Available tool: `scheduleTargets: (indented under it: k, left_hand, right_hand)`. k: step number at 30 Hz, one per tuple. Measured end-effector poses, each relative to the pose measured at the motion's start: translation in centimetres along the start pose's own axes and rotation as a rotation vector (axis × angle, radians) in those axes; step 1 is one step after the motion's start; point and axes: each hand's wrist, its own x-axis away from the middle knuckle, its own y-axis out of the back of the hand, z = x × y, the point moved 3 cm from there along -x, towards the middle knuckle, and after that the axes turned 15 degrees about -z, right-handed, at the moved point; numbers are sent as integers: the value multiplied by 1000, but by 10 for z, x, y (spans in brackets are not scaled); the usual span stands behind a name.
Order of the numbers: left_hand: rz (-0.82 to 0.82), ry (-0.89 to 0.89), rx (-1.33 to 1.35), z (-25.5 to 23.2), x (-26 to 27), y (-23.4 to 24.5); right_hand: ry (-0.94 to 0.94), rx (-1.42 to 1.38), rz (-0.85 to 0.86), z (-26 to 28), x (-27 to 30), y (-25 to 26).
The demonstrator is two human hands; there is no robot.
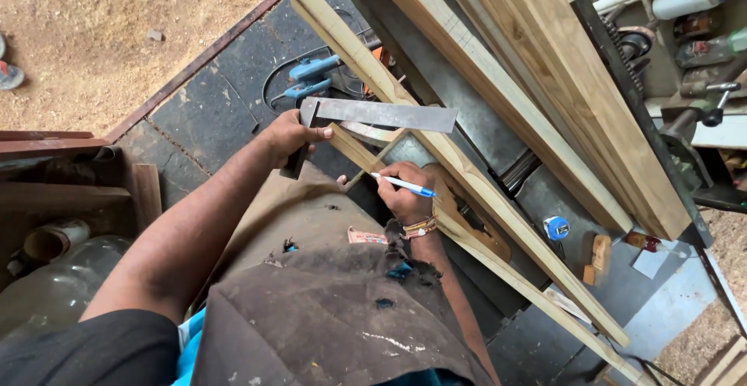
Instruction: The person handles wooden planks on a workbench, marking them with a pen and a square ruler. They then use the square ruler to measure and mark lines on the planks before picking up and moving additional wooden pieces.
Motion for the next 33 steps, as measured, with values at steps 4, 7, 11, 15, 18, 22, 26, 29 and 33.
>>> scheduleTargets:
  k: [4,7,11,15,18,22,26,29,33]
  left_hand:
    - [45,-72,75,3,-6,-3]
    - [18,-49,48,1,-4,-2]
    - [24,-42,-6,2,-4,-3]
    - [15,-54,-1,-1,-3,-2]
    - [13,-34,-1,-3,1,-2]
    - [7,4,-6,-7,9,-2]
    - [-19,54,27,-4,8,-2]
    - [-10,61,54,6,-4,-4]
    - [-2,25,97,6,-4,-4]
  right_hand:
    - [6,-8,-1,-4,2,-1]
    - [-1,-10,-9,-6,3,-1]
    - [-11,26,-32,-6,2,0]
    - [-9,10,-37,-9,4,-1]
    - [-45,-3,-50,-16,7,-2]
    - [-65,0,-58,-14,8,-2]
    - [-97,7,-75,-11,5,0]
    - [-104,3,-77,-9,5,-1]
    - [-101,-12,-100,-15,8,-1]
